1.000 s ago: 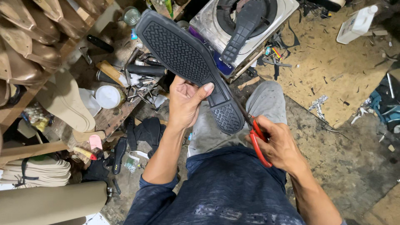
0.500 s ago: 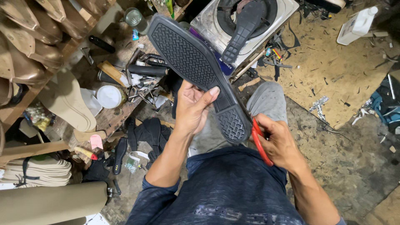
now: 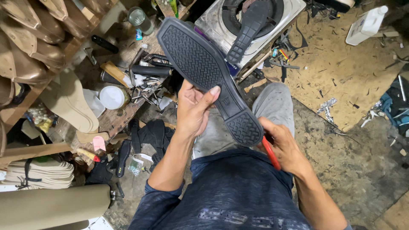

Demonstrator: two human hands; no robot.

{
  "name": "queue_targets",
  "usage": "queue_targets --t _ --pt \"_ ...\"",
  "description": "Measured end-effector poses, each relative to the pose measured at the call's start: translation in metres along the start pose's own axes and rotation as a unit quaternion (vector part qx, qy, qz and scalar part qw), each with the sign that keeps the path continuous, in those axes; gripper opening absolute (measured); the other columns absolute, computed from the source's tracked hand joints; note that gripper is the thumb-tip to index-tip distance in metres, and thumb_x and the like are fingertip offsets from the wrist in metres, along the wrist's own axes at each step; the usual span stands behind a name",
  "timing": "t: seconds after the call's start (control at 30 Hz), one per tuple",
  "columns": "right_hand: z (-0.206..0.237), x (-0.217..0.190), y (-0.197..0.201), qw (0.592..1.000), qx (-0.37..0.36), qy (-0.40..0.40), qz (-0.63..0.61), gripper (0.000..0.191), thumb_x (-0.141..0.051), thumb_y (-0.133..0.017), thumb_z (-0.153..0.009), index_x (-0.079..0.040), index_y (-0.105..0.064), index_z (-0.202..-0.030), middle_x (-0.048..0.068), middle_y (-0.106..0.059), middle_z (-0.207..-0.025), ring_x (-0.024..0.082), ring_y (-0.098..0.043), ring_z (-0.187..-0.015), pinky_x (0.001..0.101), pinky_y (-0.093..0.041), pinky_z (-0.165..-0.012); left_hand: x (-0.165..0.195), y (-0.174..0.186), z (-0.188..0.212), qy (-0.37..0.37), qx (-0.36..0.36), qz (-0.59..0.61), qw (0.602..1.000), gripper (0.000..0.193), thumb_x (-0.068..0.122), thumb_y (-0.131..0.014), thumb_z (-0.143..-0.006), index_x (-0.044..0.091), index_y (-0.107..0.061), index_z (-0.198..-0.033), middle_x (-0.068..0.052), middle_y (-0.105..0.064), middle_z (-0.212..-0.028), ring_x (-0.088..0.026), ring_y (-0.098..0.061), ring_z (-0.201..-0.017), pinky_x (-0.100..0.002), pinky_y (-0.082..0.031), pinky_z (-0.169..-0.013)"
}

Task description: The person trims the edges of a black rubber shoe sole using red-handled shears. They rotate the sole to cut along the perimeter, remove excess rubber, and place the trimmed piece aside. The person repeats this process on a second sole.

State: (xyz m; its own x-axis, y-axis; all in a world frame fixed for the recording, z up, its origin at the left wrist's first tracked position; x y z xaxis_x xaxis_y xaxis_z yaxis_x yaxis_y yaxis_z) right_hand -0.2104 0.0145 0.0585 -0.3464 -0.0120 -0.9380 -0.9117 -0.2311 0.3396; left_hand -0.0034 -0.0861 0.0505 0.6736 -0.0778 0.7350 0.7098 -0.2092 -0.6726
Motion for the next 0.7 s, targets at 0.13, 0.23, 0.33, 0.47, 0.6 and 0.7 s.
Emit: queue_targets --t 0.13,0.23,0.33,0.47,0.6,0.7 --pt "-0.005 -0.01 0.002 1.0 0.011 0.015 0.005 0.018 -0.012 -0.069 -0.087 -0.004 -0.06 -0.1 0.012 -0.066 -0.075 0.017 -0.055 -0.063 0.034 -0.049 -0.061 -0.004 -0.003 0.005 0.011 -0.008 -0.002 1.0 0.039 -0.012 -0.068 -0.099 -0.002 -0.057 -0.135 -0.013 -0.066 -0.133 -0.019 -0.067 -0.119 -0.033 -0.057 -0.103" --pt "-0.008 -0.013 0.001 1.0 0.011 -0.014 0.01 0.018 -0.013 -0.069 -0.087 -0.004 -0.061 -0.1 0.011 -0.067 -0.073 0.017 -0.058 -0.063 0.034 -0.049 -0.06 -0.009 -0.006 0.009 0.024 -0.009 0.007 1.0 0.039 -0.011 -0.067 -0.099 -0.002 -0.056 -0.134 -0.013 -0.066 -0.133 -0.02 -0.068 -0.118 -0.033 -0.057 -0.103" --pt "-0.008 -0.015 0.001 1.0 0.011 0.004 -0.006 0.017 -0.012 -0.069 -0.087 -0.004 -0.062 -0.1 0.01 -0.068 -0.074 0.015 -0.06 -0.064 0.0325 -0.049 -0.06 -0.009 -0.005 0.01 0.02 -0.004 0.017 1.0 0.038 -0.01 -0.066 -0.099 -0.001 -0.056 -0.135 -0.013 -0.067 -0.131 -0.02 -0.068 -0.117 -0.034 -0.058 -0.103" --pt "-0.007 -0.01 -0.001 1.0 0.028 -0.003 -0.001 0.015 -0.011 -0.071 -0.087 -0.005 -0.062 -0.097 0.008 -0.066 -0.071 0.013 -0.058 -0.062 0.0301 -0.048 -0.059 -0.01 -0.007 0.013 0.029 -0.001 0.028 0.999 0.038 -0.011 -0.065 -0.1 -0.001 -0.055 -0.135 -0.014 -0.066 -0.131 -0.02 -0.068 -0.117 -0.034 -0.057 -0.103" --pt "-0.006 0.0 -0.007 0.995 0.055 -0.076 -0.039 0.01 -0.01 -0.071 -0.087 -0.006 -0.066 -0.095 0.006 -0.071 -0.065 0.013 -0.064 -0.055 0.0306 -0.048 -0.052 -0.012 -0.01 0.015 0.034 0.011 0.049 0.998 0.04 -0.011 -0.063 -0.1 0.001 -0.053 -0.137 -0.014 -0.066 -0.132 -0.021 -0.068 -0.117 -0.035 -0.058 -0.102" --pt "-0.008 -0.008 -0.006 0.997 0.062 0.02 -0.033 0.013 -0.009 -0.072 -0.086 -0.005 -0.066 -0.097 0.005 -0.071 -0.07 0.012 -0.066 -0.06 0.0311 -0.05 -0.053 -0.014 -0.01 0.016 0.044 0.014 0.075 0.996 0.04 -0.01 -0.062 -0.101 0.002 -0.052 -0.138 -0.015 -0.066 -0.132 -0.021 -0.069 -0.116 -0.035 -0.059 -0.1"
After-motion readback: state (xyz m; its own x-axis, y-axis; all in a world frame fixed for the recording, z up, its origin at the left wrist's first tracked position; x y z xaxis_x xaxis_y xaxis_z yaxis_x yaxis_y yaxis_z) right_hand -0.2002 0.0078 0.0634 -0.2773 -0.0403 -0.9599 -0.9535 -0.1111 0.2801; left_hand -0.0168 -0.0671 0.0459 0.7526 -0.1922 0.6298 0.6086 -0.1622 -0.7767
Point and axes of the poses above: each hand's wrist, its own z-axis away from the middle knuckle, its own y-axis out of the back of the hand, x = y × z, the point moved 4 cm from there along -z, towards the middle knuckle
